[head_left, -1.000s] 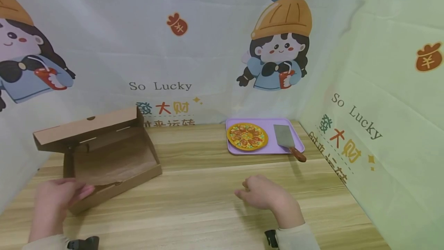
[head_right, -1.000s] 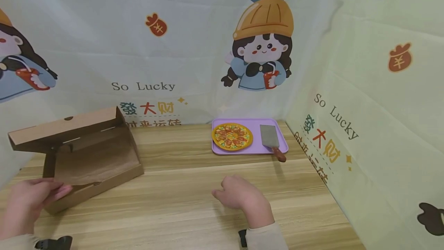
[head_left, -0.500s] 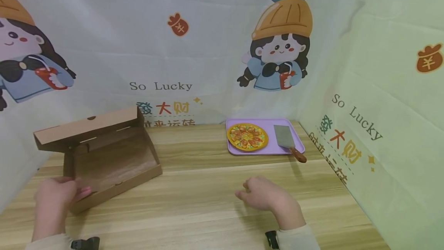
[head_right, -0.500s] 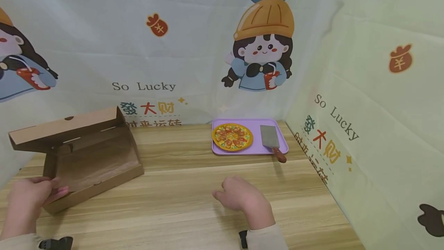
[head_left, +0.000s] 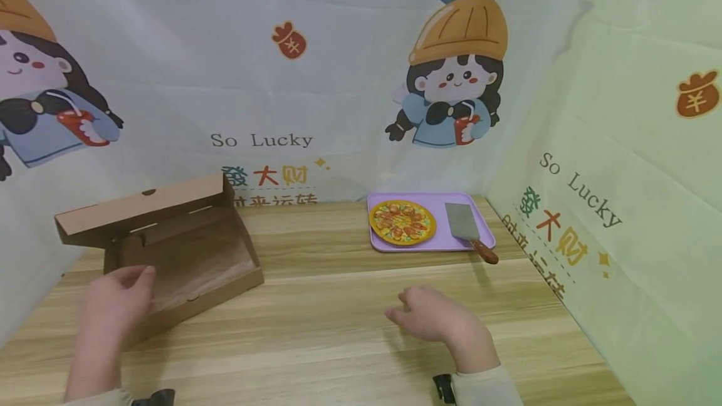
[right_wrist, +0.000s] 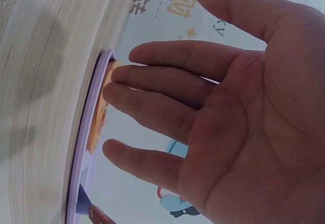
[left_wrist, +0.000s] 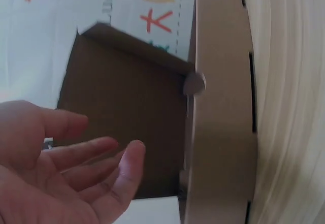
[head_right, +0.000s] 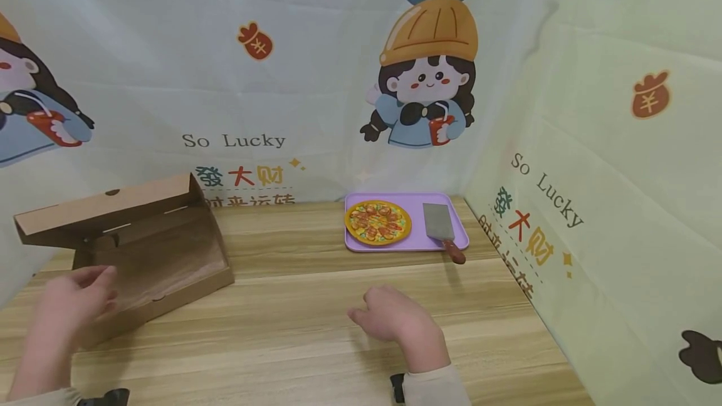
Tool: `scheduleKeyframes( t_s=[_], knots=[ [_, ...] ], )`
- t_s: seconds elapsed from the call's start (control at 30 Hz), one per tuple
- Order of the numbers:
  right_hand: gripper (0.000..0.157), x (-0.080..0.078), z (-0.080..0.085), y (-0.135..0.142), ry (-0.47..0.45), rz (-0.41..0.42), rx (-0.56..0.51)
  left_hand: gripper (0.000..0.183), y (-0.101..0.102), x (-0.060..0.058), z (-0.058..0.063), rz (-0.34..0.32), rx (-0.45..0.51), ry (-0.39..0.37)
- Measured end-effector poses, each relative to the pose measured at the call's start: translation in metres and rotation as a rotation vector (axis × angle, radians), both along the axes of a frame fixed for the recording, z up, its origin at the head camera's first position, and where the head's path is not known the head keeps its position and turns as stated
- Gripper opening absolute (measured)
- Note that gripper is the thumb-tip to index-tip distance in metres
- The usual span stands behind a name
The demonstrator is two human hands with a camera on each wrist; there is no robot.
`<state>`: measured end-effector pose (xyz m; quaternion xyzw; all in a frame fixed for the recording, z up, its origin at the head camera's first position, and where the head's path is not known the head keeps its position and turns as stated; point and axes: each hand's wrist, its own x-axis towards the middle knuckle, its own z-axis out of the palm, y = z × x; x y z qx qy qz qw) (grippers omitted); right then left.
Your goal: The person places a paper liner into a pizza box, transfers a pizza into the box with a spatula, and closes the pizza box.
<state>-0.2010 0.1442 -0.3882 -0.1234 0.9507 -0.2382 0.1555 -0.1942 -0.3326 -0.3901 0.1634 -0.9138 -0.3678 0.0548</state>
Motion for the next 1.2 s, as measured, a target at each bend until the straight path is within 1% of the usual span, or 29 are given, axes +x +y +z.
scheduleKeyframes(
  t_s=[0.1,0.2,0.43,0.5,0.6,0.7,0.8,0.9,0.97,1.13,1.2],
  knots=[
    [0.057,0.0,0.0,0.001,0.003,-0.003,-0.006,0.07,0.016,0.002,0.004,-0.072,-0.066,0.014],
    [0.06,0.0,0.0,0.003,0.013,-0.005,-0.019,0.072,0.033,0.004,0.006,-0.123,-0.11,0.025],
    [0.064,0.001,0.001,0.006,0.04,-0.011,-0.052,0.078,0.076,0.006,0.015,-0.194,-0.137,0.004],
    [0.065,0.001,0.002,0.007,0.056,-0.007,-0.054,0.076,0.089,0.007,0.016,-0.225,-0.169,0.023],
    [0.065,0.001,0.004,0.008,0.074,-0.012,-0.047,0.07,0.11,0.009,0.015,-0.283,-0.223,0.099],
    [0.066,0.001,0.005,0.01,0.092,-0.025,-0.033,0.065,0.131,0.014,0.014,-0.338,-0.264,0.178],
    [0.067,0.002,0.006,0.012,0.108,-0.044,-0.016,0.064,0.147,0.02,0.011,-0.384,-0.279,0.206],
    [0.068,0.003,0.005,0.014,0.121,-0.057,-0.005,0.064,0.158,0.026,0.008,-0.414,-0.281,0.188],
    [0.068,0.003,0.004,0.015,0.127,-0.059,-0.002,0.063,0.163,0.029,0.005,-0.423,-0.287,0.193],
    [0.068,0.006,0.003,0.019,0.134,-0.07,-0.003,0.062,0.166,0.031,0.0,-0.428,-0.334,0.221],
    [0.067,0.007,0.002,0.02,0.137,-0.076,-0.006,0.063,0.167,0.03,-0.001,-0.432,-0.356,0.215]
  ],
)
